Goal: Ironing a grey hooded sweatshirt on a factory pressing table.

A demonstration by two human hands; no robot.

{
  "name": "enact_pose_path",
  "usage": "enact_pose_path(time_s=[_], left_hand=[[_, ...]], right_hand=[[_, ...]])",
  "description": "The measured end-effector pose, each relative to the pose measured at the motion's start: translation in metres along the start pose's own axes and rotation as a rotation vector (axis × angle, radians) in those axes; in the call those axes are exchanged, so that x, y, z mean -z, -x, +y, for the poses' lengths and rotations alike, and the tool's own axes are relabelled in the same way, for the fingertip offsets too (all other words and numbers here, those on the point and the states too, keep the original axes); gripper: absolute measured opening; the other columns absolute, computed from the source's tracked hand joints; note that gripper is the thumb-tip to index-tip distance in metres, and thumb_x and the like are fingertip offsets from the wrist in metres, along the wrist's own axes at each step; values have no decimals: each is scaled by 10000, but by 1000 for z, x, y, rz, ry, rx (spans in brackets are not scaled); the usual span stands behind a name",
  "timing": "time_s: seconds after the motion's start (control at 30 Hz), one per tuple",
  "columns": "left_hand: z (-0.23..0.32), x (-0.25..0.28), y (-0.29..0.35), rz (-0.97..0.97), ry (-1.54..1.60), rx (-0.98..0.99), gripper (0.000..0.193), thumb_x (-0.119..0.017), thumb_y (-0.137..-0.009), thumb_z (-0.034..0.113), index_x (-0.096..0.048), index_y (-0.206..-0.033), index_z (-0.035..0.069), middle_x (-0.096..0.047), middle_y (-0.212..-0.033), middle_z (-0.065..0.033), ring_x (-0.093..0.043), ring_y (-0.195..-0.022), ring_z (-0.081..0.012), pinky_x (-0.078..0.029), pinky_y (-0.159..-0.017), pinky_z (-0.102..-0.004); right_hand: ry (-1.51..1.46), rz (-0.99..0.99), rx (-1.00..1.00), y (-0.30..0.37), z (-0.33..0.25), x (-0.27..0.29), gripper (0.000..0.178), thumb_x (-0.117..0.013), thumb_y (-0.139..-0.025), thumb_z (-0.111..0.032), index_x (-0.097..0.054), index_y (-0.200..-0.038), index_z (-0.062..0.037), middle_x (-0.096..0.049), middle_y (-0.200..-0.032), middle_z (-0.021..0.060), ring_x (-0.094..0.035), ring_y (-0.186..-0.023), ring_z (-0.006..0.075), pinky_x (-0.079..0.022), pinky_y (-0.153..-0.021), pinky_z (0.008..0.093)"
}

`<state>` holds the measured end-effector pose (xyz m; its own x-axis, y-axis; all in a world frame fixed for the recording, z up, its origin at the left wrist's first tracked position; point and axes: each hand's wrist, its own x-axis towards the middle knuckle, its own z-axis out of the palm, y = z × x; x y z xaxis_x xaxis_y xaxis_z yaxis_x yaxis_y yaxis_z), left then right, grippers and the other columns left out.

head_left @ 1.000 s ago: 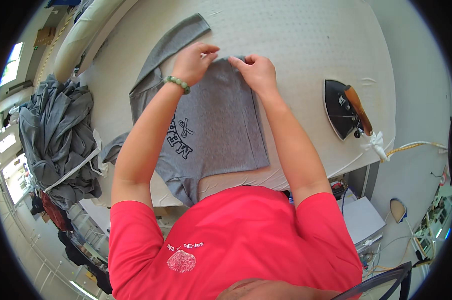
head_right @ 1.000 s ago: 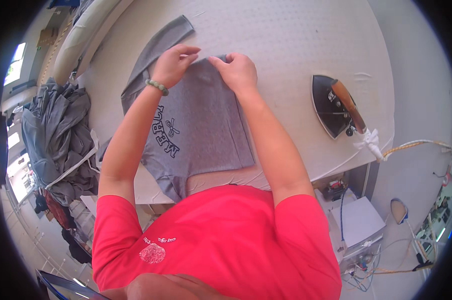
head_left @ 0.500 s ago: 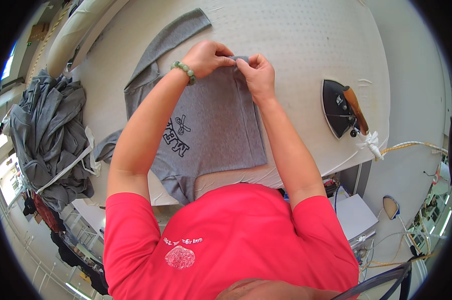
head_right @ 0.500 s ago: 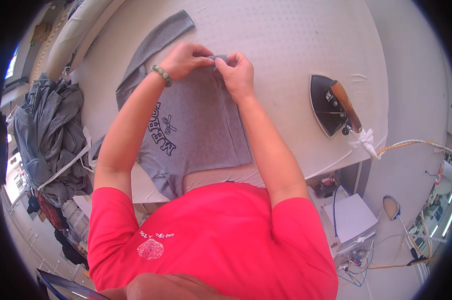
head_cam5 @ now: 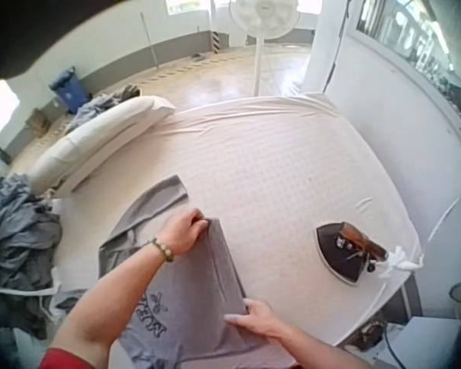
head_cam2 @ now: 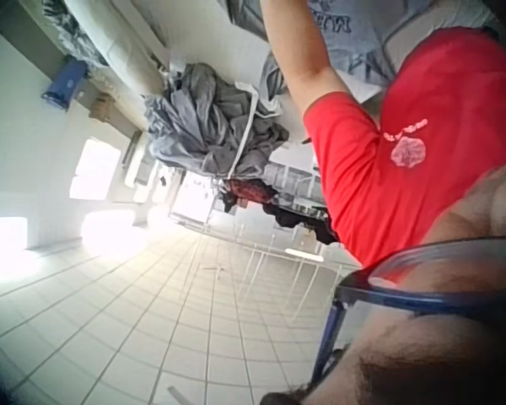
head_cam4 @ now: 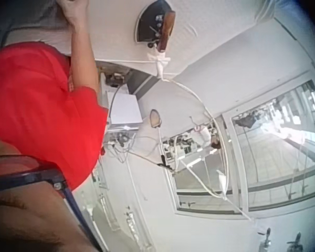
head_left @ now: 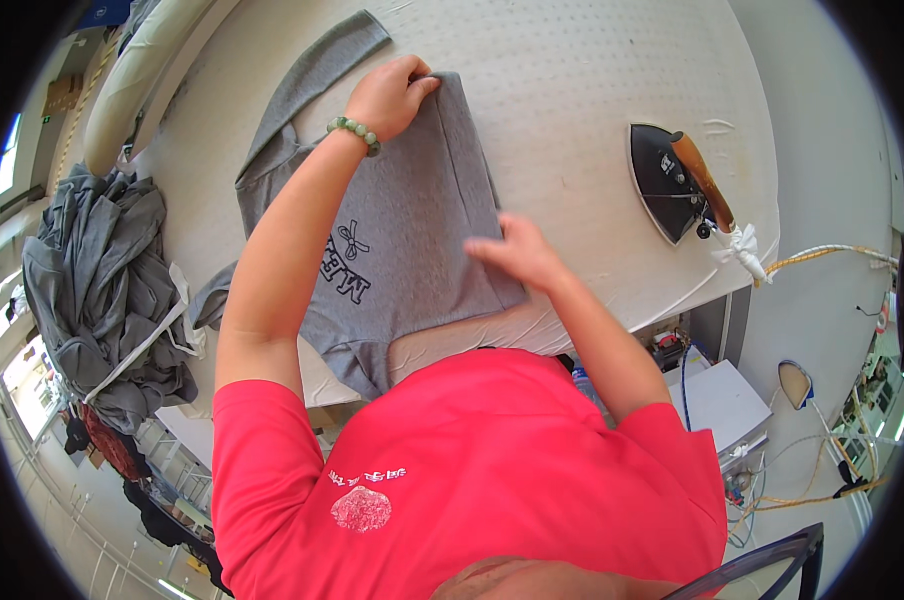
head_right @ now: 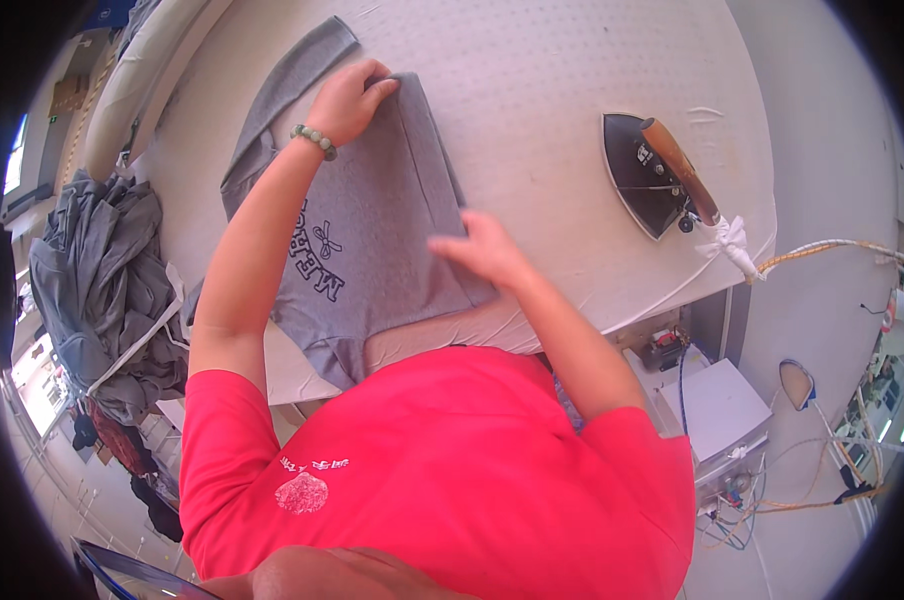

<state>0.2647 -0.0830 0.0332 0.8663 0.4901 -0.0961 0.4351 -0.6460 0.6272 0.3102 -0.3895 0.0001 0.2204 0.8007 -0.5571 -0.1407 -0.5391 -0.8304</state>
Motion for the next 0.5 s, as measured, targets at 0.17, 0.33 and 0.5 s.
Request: enact_pose_path(time_s=[0.17,0.33,0.5], left_hand=[[4,-3,-9,4,-79,62,276,-678,-973,292,-692,-1064,32,-723,-1007,-174,-679,-977,-341,-521,-860,-435],[-2,-27,-14,49,-265,20,255,-696,-946,289,-702,-1056,59,-691,-1013,-158,-670,-975,-339,-527,-853,-449],[3,-45,-2,410,-479,-195,185,-726,-911,242,-717,-1040,109,-658,-1013,-114,-662,-993,-319,-528,-859,-452]], right_hand=[[-157,-109,-208,71,29,-11,421,-783,-927,-268,-694,-1178,58,-748,-1039,83,-673,-946,141,-554,-858,338],[-257,-89,-226,69,29,-4,336,-726,-988,-242,-708,-1173,38,-735,-1042,35,-659,-934,120,-544,-846,306],[-315,-85,-287,64,38,-3,356,-710,-998,-265,-708,-1171,47,-741,-1013,29,-657,-901,112,-539,-815,302]])
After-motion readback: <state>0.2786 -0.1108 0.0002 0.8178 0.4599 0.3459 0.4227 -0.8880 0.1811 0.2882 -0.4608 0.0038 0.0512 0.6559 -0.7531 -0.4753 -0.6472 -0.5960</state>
